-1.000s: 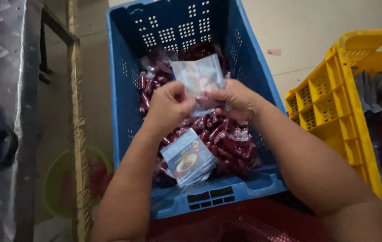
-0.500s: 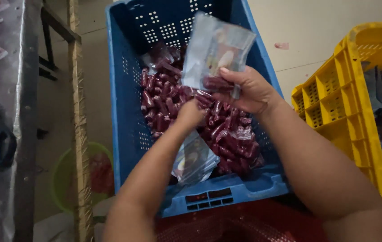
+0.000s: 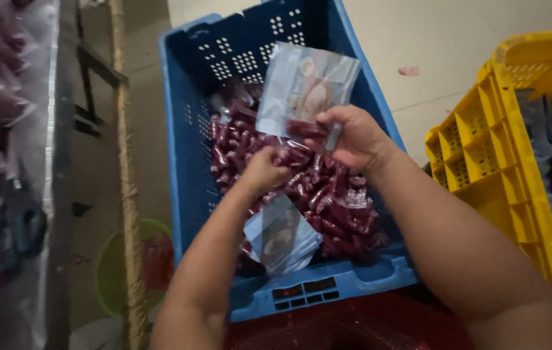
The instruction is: Manually packing small sausages from a bulk crate into individual plastic bags.
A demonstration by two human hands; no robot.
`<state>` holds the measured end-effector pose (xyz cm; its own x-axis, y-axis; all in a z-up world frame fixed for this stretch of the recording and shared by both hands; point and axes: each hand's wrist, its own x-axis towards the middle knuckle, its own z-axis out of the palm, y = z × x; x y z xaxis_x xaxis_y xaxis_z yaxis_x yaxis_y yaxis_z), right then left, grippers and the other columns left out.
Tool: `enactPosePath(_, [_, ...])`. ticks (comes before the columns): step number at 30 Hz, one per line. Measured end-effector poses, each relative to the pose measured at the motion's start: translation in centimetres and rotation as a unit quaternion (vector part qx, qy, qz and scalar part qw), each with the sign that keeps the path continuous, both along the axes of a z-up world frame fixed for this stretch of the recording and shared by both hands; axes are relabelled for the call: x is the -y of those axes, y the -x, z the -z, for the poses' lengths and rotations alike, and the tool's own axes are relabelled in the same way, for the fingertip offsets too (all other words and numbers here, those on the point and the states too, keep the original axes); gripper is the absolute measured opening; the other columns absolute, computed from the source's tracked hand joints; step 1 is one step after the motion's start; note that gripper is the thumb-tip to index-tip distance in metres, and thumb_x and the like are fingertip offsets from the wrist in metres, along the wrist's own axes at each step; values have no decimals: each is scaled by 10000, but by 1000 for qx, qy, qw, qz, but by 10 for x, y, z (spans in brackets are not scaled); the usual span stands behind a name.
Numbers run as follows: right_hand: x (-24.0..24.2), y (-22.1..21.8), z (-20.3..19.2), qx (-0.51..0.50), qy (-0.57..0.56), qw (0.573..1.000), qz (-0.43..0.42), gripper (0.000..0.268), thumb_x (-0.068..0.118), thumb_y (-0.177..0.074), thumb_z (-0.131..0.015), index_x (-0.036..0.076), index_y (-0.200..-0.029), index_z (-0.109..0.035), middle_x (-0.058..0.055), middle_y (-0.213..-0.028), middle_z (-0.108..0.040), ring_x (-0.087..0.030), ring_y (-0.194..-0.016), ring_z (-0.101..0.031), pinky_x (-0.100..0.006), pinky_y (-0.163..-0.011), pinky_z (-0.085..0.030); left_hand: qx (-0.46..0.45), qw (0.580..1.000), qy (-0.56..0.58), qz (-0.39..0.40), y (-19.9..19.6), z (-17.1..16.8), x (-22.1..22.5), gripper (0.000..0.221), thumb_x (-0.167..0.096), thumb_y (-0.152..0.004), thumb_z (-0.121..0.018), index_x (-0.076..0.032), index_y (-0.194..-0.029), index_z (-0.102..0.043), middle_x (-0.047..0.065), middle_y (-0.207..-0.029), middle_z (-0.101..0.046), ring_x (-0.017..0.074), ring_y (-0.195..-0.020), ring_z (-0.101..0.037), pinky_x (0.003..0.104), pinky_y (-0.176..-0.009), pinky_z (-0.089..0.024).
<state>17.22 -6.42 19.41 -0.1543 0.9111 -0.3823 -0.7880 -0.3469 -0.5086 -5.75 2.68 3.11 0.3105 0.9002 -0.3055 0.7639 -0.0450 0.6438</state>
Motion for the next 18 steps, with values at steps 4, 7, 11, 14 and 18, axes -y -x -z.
enactPosePath(4, [9, 6, -19, 42, -6, 999, -3, 337, -66, -774, -658, 97, -1064, -709, -94, -909, -725, -309, -820, -734, -561, -815, -641, 325, 944, -6, -50, 20, -126, 28, 596, 49, -727, -788, 14, -1293, -604, 195, -1073, -673, 305, -995, -701, 424, -827, -609])
enactPosePath(7, [24, 18, -52, 59, 4, 998, -4, 363, -79, -757, -654, 97, -1069, -713, -97, -899, -714, -318, -856, -742, -530, -819, -645, 402, 908, -44, -105, 32, -190, 45, 503, -18, -856, -776, -74, -1337, -640, 189, -1123, -716, 291, -1036, -694, 415, -901, -610])
enactPosePath(11, [30, 28, -65, 91, -33, 995, -7, 300, 345, -912, -718, 97, -1081, -728, -123, -1004, -767, -309, -901, -773, -471, -718, -660, 524, 836, -38, -159, 30, -202, 45, 333, -47, -916, -738, -96, -1240, -678, 85, -1020, -744, 178, -918, -729, 292, -821, -643])
enactPosePath(14, [25, 29, -52, 117, -21, 993, -10, 399, 445, -940, -676, 102, -1142, -700, -134, -1092, -763, -355, -964, -762, -529, -760, -642, 531, 830, -49, -163, 25, -202, 51, 293, -50, -902, -759, -86, -1190, -717, 110, -983, -767, 181, -841, -748, 303, -758, -664])
enactPosePath(18, [28, 33, -58, 154, -2, 988, -12, 433, 474, -975, -604, 103, -1194, -641, -131, -1173, -744, -370, -1054, -742, -563, -854, -609, 528, 834, -51, -149, 17, -209, 60, 280, -13, -878, -768, -45, -1153, -730, 138, -907, -774, 204, -722, -761, 311, -696, -679])
